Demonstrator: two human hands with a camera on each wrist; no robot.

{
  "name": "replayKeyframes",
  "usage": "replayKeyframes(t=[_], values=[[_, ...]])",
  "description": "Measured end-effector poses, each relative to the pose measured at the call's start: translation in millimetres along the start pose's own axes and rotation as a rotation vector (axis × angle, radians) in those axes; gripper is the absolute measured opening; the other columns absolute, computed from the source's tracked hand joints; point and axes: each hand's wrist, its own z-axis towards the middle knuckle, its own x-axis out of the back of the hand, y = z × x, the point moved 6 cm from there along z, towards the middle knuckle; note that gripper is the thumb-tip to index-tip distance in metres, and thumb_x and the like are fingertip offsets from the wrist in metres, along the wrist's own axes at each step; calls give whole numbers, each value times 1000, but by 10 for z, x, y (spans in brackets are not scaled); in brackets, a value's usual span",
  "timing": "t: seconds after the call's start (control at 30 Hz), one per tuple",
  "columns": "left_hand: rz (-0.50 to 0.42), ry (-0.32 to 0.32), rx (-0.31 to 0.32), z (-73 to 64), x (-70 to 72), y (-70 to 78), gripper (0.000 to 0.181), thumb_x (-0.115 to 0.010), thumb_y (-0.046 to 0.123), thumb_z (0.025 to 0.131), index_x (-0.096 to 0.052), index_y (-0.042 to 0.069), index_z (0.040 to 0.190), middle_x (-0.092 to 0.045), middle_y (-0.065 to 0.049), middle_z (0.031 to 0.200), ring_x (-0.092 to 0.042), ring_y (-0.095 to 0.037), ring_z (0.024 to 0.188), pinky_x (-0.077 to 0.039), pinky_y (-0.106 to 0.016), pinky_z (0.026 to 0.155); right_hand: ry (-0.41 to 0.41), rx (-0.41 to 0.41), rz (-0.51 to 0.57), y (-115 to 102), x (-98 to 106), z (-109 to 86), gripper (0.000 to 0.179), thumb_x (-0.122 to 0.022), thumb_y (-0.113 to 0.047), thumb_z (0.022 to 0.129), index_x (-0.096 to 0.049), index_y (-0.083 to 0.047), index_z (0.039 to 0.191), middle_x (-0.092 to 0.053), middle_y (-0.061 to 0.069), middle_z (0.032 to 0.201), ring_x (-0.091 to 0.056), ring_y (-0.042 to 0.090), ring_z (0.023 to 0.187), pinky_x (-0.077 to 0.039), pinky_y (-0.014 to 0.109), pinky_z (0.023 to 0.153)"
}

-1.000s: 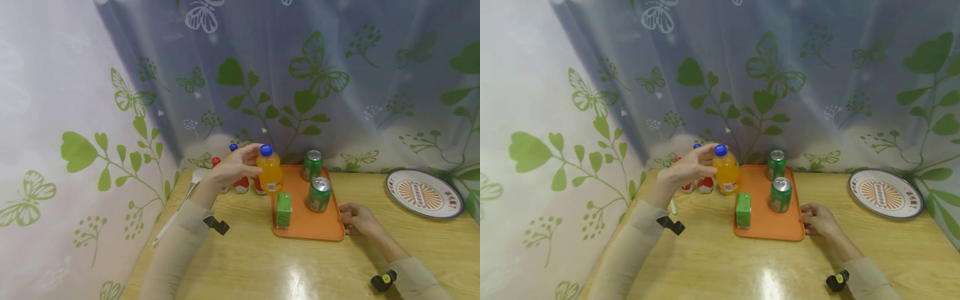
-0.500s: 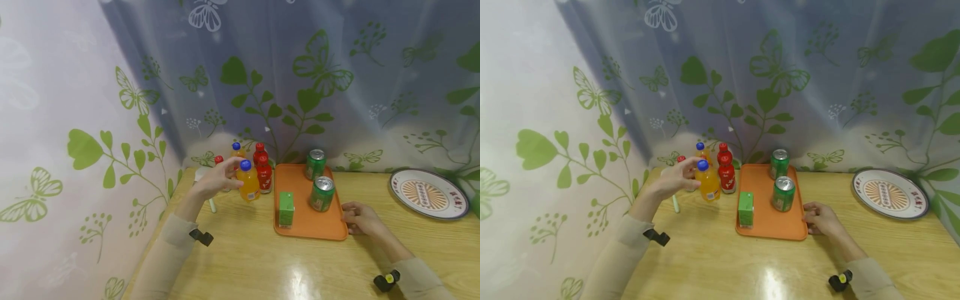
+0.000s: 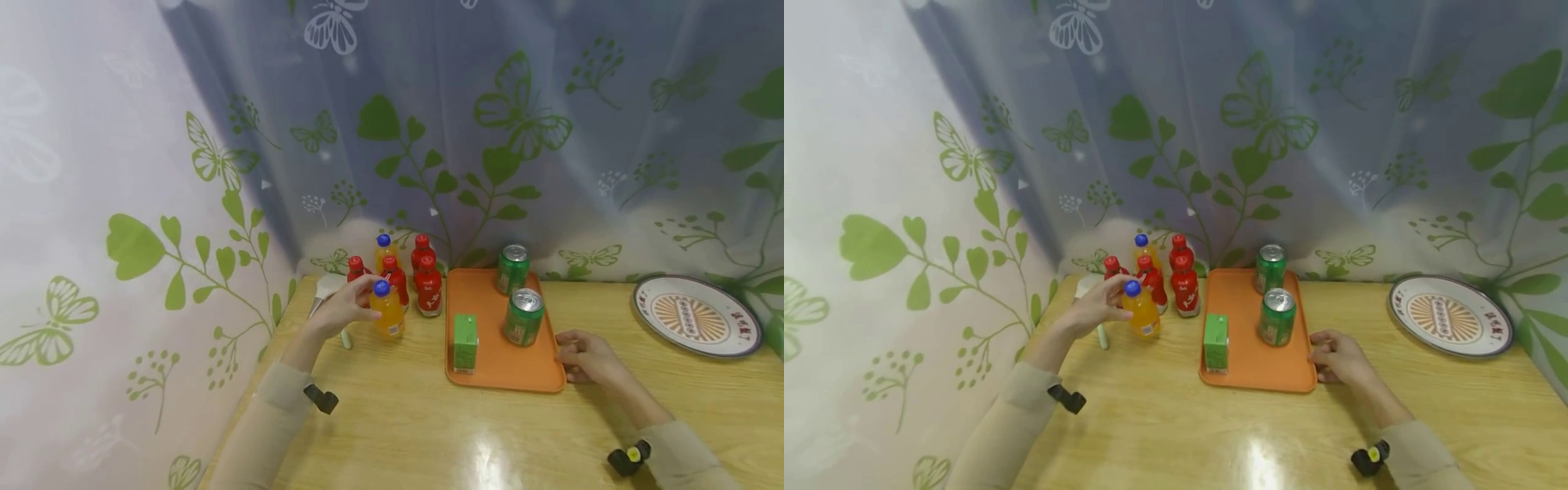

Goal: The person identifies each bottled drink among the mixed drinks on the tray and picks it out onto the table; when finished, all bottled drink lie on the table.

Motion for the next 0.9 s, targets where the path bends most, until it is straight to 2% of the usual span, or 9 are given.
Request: replayKeyframes(t=[0.13,0.23,0.37,0.47,0.6,0.9], values=[[-21,13,14,9,24,-100,67,-64,-16,93,-42,3,154,-49,-24,157,-48,-42,149,-59,-25,96,5,1,-4,1,10,8,54,-60,-4,104,-35,15,148,-62,5,98,-67,8,75,-63,27,65],[-25,24,41,12,24,-167,67,-64,-15,94,-42,5,154,-48,-23,158,-50,-44,147,-60,-29,98,8,-2,-6,6,14,7,54,-60,-4,104,-36,15,148,-62,5,99,-67,9,76,-64,27,65],[24,55,69,9,24,-217,67,-68,-10,94,-44,9,154,-43,-19,163,-40,-47,153,-58,-43,108,11,-4,-7,4,16,1,54,-60,-4,104,-36,15,148,-63,5,99,-67,8,76,-63,27,65],[55,74,82,3,19,-236,68,-69,-6,95,-43,12,156,-38,-18,167,-30,-50,157,-50,-55,116,13,-3,-8,5,19,-8,54,-60,-4,104,-36,15,148,-64,6,100,-67,8,75,-63,27,65],[82,91,121,-29,-6,-258,68,-69,-1,97,-41,13,157,-35,-19,169,-27,-52,158,-43,-62,120,14,1,-12,17,13,-37,54,-60,-4,104,-36,16,147,-65,7,100,-67,9,75,-63,27,65],[84,127,153,-60,-51,-265,68,-69,2,97,-38,11,157,-36,-22,166,-33,-52,155,-46,-61,118,22,8,-29,-37,-14,-49,52,-60,-2,104,-37,16,147,-63,7,99,-66,9,77,-63,27,65]])
